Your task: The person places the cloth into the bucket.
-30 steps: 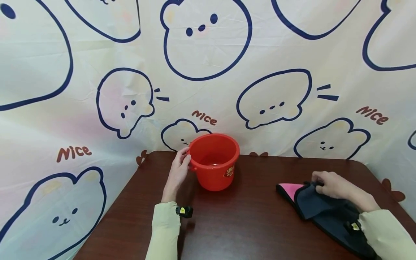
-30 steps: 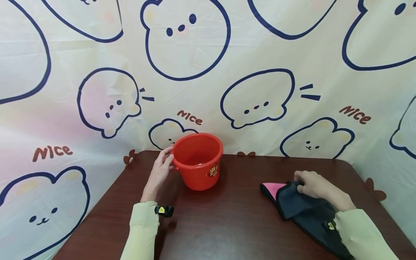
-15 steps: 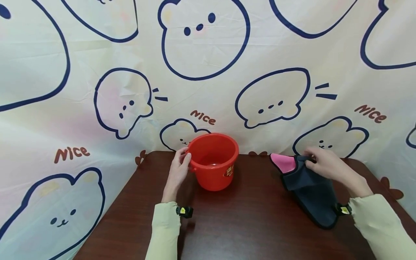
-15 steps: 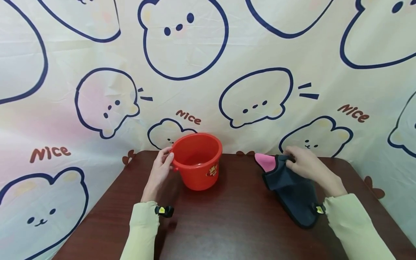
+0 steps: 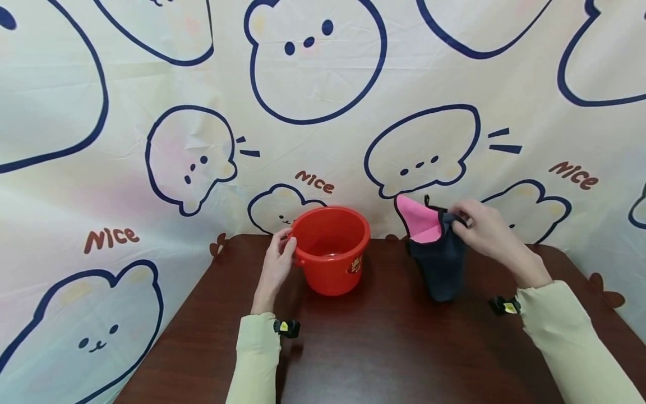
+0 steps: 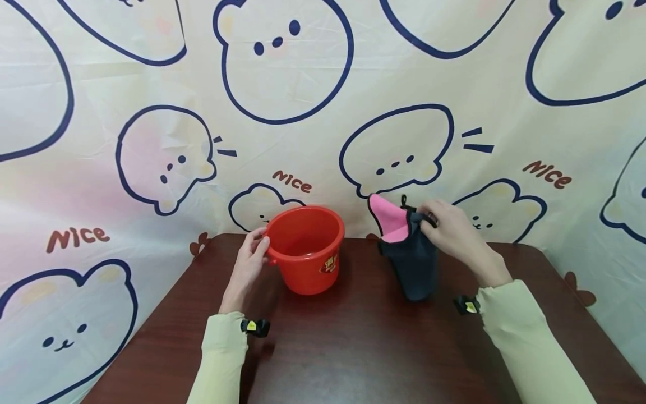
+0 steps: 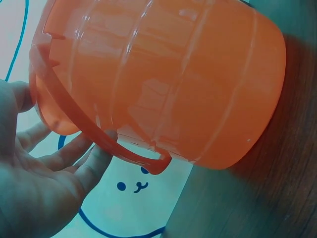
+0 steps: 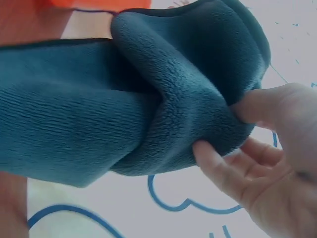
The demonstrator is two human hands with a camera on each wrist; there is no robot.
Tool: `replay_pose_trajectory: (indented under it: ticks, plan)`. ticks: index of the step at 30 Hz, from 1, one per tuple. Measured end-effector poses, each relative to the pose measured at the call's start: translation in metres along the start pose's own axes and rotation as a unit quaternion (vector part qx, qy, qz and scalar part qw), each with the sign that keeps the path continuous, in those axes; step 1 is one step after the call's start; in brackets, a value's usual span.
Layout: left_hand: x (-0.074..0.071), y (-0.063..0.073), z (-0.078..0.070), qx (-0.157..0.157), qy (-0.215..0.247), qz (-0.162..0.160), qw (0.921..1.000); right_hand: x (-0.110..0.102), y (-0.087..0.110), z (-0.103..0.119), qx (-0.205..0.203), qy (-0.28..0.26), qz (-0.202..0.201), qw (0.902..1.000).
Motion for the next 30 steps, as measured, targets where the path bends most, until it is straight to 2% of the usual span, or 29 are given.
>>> replay_pose_trajectory:
  ticks: [6, 9, 13, 17, 24, 30]
  plan:
    - [0.003, 0.009, -0.016, -0.010, -0.004, 0.007, 0.9999, -0.018, -0.011, 0.027, -0.041, -0.023, -0.080, 0.9957]
    - [0.005, 0.015, -0.026, -0.006, -0.005, 0.008, 0.9999, -0.023, -0.016, 0.037, -0.053, -0.055, -0.099, 0.9922]
    - [0.007, 0.020, -0.031, -0.005, -0.003, 0.008, 1.0000, -0.027, -0.023, 0.050, -0.053, -0.098, -0.116, 0.9869]
    - [0.006, 0.015, -0.026, -0.004, -0.001, 0.010, 0.9999, -0.031, -0.030, 0.063, -0.062, -0.131, -0.141, 0.9793]
    - [0.002, 0.001, -0.003, -0.001, 0.002, 0.006, 1.0000, -0.033, -0.042, 0.090, -0.092, -0.171, -0.199, 0.9606]
    - [0.000, 0.000, -0.002, 0.022, -0.006, -0.002, 0.9997, -0.028, -0.052, 0.114, -0.112, -0.197, -0.215, 0.9500]
Point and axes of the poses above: each hand's wrist, its own y-axis away from the middle knuckle, its own x-axis out of the palm, z = x × y, the point moved 10 cm from there along -y, towards the middle knuckle, and after that the axes turned 12 degrees about z, right-handed, at the moved point
